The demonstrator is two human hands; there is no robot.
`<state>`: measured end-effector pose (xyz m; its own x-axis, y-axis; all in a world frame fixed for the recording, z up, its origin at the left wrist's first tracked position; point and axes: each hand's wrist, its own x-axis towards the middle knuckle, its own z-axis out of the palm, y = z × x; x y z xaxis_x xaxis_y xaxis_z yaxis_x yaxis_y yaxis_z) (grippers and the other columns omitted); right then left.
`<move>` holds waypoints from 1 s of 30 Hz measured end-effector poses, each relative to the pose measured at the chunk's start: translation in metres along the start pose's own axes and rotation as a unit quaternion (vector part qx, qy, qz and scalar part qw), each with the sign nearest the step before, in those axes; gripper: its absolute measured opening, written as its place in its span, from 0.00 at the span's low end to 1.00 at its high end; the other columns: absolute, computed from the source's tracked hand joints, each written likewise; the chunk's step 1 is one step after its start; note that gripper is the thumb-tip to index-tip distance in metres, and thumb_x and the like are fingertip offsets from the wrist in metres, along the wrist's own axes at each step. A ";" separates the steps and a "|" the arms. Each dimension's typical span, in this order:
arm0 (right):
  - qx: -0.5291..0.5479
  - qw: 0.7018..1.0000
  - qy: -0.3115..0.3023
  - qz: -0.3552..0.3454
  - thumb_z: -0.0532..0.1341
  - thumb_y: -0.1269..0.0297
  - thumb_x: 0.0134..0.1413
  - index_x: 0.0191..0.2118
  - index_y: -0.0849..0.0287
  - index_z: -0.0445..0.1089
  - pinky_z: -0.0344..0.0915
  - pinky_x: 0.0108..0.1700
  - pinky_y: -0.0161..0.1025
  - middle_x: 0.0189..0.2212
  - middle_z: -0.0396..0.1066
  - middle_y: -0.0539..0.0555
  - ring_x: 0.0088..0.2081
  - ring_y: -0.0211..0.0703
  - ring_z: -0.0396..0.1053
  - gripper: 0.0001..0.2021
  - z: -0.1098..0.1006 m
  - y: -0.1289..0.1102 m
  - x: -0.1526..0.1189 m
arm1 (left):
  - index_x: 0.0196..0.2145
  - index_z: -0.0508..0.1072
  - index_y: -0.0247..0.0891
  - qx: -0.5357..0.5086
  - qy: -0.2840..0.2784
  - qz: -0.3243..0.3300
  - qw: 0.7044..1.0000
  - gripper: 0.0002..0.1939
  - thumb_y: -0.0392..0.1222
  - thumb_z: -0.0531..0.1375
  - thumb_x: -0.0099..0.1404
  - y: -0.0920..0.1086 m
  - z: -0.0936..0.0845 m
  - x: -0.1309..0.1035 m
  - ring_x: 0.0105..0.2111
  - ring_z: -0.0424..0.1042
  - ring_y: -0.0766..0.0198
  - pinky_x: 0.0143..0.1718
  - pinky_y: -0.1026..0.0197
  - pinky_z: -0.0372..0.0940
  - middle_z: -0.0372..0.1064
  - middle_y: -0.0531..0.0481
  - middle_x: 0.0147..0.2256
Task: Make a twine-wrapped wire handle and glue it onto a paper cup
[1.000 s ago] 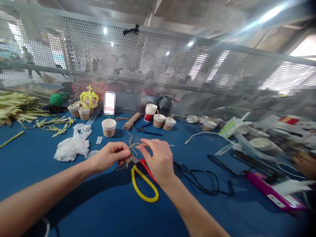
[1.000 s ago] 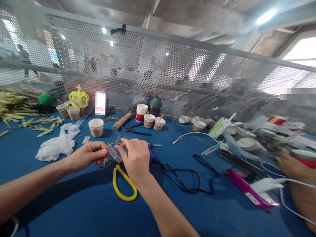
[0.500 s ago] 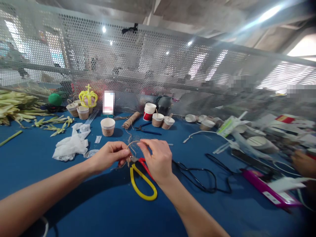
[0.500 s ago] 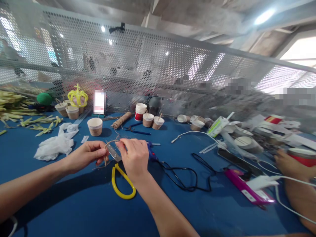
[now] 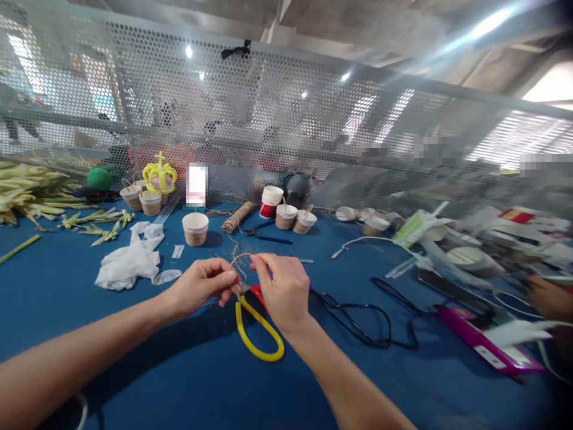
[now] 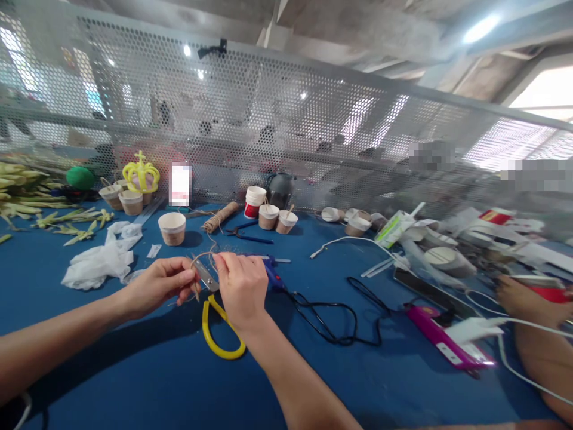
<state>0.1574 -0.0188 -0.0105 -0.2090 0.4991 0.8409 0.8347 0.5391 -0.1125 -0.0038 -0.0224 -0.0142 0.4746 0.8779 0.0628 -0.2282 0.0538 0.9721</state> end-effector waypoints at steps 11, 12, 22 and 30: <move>0.007 1.000 -0.018 0.009 0.53 0.69 0.55 0.33 0.62 0.69 0.58 0.35 0.37 0.26 0.74 0.53 0.28 0.40 0.68 0.07 0.001 -0.002 0.000 | 0.24 0.64 0.33 -0.005 0.030 0.015 0.999 0.13 0.45 0.61 0.53 0.005 -0.004 0.001 0.17 0.61 0.75 0.20 0.69 0.58 0.65 0.54 0.21; 0.005 1.000 -0.022 0.013 0.53 0.69 0.55 0.32 0.62 0.69 0.58 0.35 0.37 0.25 0.73 0.53 0.27 0.40 0.68 0.08 0.000 -0.002 0.000 | 0.24 0.64 0.33 -0.012 0.026 0.008 1.000 0.13 0.46 0.61 0.53 0.005 -0.003 0.000 0.16 0.60 0.75 0.19 0.69 0.57 0.65 0.55 0.21; 0.039 0.999 -0.030 0.019 0.53 0.68 0.55 0.34 0.61 0.68 0.58 0.36 0.37 0.27 0.73 0.53 0.29 0.40 0.67 0.07 0.002 -0.001 -0.002 | 0.24 0.67 0.31 -0.104 -0.055 -0.059 0.991 0.13 0.45 0.62 0.53 0.011 -0.010 0.001 0.18 0.65 0.73 0.21 0.69 0.61 0.69 0.50 0.23; 0.086 0.996 -0.020 0.013 0.54 0.69 0.55 0.34 0.60 0.68 0.60 0.37 0.38 0.28 0.74 0.52 0.31 0.40 0.68 0.06 0.000 -0.004 -0.001 | 0.25 0.68 0.31 -0.147 -0.074 -0.071 0.984 0.10 0.41 0.62 0.53 0.016 -0.012 -0.002 0.17 0.64 0.74 0.20 0.70 0.59 0.68 0.51 0.21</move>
<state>0.1542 -0.0220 -0.0108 -0.2113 0.5391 0.8153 0.7417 0.6317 -0.2255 -0.0181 -0.0176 -0.0015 0.6326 0.7743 -0.0150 -0.3773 0.3251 0.8671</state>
